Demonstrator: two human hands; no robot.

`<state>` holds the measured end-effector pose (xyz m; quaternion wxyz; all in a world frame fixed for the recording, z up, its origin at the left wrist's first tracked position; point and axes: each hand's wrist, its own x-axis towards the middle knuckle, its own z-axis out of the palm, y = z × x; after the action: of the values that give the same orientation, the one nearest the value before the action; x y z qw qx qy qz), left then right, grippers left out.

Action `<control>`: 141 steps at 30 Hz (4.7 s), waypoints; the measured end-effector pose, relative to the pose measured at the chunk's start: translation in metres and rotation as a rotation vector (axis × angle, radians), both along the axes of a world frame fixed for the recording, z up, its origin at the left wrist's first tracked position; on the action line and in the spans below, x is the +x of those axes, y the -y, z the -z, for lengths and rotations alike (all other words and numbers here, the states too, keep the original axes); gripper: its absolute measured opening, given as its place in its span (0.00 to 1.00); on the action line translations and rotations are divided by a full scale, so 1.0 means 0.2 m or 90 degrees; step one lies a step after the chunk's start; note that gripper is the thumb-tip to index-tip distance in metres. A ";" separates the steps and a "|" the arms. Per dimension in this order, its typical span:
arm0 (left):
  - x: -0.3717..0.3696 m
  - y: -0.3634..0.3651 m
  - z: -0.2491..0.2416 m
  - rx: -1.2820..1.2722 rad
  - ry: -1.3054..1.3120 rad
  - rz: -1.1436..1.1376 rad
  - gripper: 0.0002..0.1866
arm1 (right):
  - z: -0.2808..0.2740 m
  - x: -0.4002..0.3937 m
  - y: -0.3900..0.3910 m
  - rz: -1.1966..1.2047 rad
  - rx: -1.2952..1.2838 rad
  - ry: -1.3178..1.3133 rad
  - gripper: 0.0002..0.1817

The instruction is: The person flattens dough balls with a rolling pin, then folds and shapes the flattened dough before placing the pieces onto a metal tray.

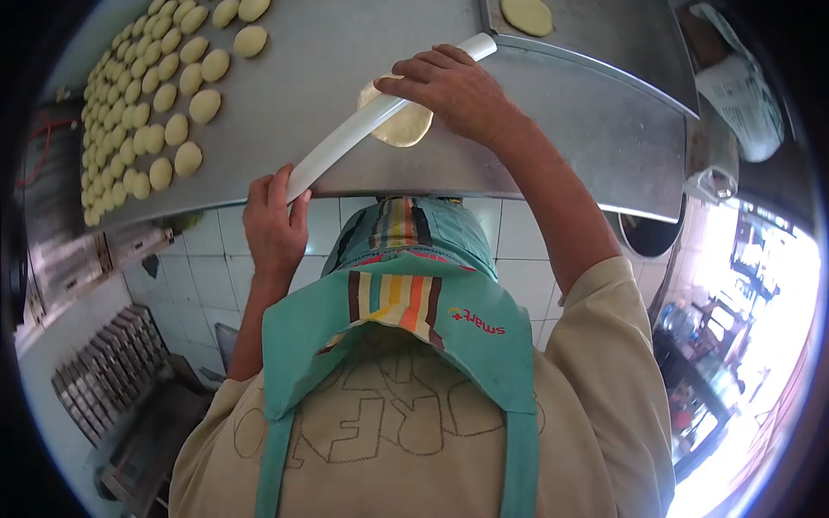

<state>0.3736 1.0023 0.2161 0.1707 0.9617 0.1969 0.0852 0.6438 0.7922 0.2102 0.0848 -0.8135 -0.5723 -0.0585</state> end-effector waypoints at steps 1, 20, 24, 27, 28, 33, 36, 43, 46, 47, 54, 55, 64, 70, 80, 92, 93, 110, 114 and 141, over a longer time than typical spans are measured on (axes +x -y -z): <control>-0.01 0.05 0.00 0.017 0.019 0.004 0.28 | 0.01 0.01 0.01 -0.018 -0.003 -0.003 0.33; 0.01 0.47 0.01 0.076 0.032 -0.126 0.31 | -0.05 0.18 0.24 -0.141 0.036 0.018 0.32; -0.02 0.53 0.05 0.101 0.093 -0.110 0.30 | 0.03 0.15 0.30 -0.133 0.066 -0.040 0.29; -0.08 0.59 0.02 0.031 0.003 -0.129 0.29 | 0.00 0.10 0.39 -0.129 0.026 -0.024 0.29; -0.09 0.59 0.00 0.022 0.012 -0.115 0.29 | -0.01 0.10 0.41 -0.131 -0.006 -0.019 0.29; -0.02 0.42 -0.17 0.108 0.072 -0.021 0.29 | -0.17 0.06 0.54 -0.089 -0.035 -0.131 0.31; 0.20 0.22 -0.24 0.187 0.088 0.091 0.28 | -0.25 -0.02 0.60 -0.008 -0.033 -0.237 0.31; 0.68 -0.04 -0.18 0.147 0.043 0.357 0.25 | -0.19 -0.32 0.73 0.167 0.012 -0.320 0.33; 0.69 -0.07 -0.06 0.109 0.067 0.418 0.24 | -0.11 -0.46 0.70 0.217 -0.001 -0.302 0.34; 0.63 -0.08 -0.02 0.096 0.091 0.418 0.24 | -0.11 -0.50 0.69 0.233 -0.002 -0.280 0.33; 0.49 -0.14 0.07 0.096 0.125 0.469 0.25 | -0.12 -0.76 0.65 0.335 -0.012 -0.247 0.29; 0.48 -0.18 0.04 0.092 0.134 0.483 0.25 | -0.15 -0.80 0.61 0.339 -0.017 -0.249 0.29; 0.90 -0.28 0.02 0.090 0.202 0.639 0.22 | -0.15 -0.82 0.49 0.508 0.081 -0.192 0.33; 1.30 -0.23 0.17 0.074 0.219 0.690 0.20 | -0.03 -0.65 0.41 0.589 -0.006 -0.010 0.32; 1.53 -0.17 0.01 0.031 0.208 0.743 0.22 | -0.22 -0.67 0.40 0.712 0.145 -0.325 0.22; 1.08 -0.55 0.08 0.058 0.138 0.770 0.26 | -0.15 -1.14 -0.04 0.688 0.062 -0.419 0.32; 1.04 -0.57 0.09 0.046 0.139 0.752 0.27 | -0.15 -1.14 -0.04 0.673 0.058 -0.393 0.32; 0.63 -0.43 0.06 0.053 0.168 0.559 0.28 | -0.08 -0.84 0.25 0.545 0.015 -0.096 0.32; 0.49 -0.43 0.05 0.000 0.141 0.541 0.24 | -0.13 -0.91 0.26 0.543 -0.052 -0.155 0.31; 0.83 -0.07 0.13 -0.105 0.187 0.311 0.18 | 0.08 -0.26 0.16 0.431 0.178 -0.118 0.23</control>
<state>0.5394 1.0163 0.1907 0.2903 0.9409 -0.0608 0.1638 0.5911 0.7596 0.1944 0.2228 -0.9389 -0.2477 -0.0868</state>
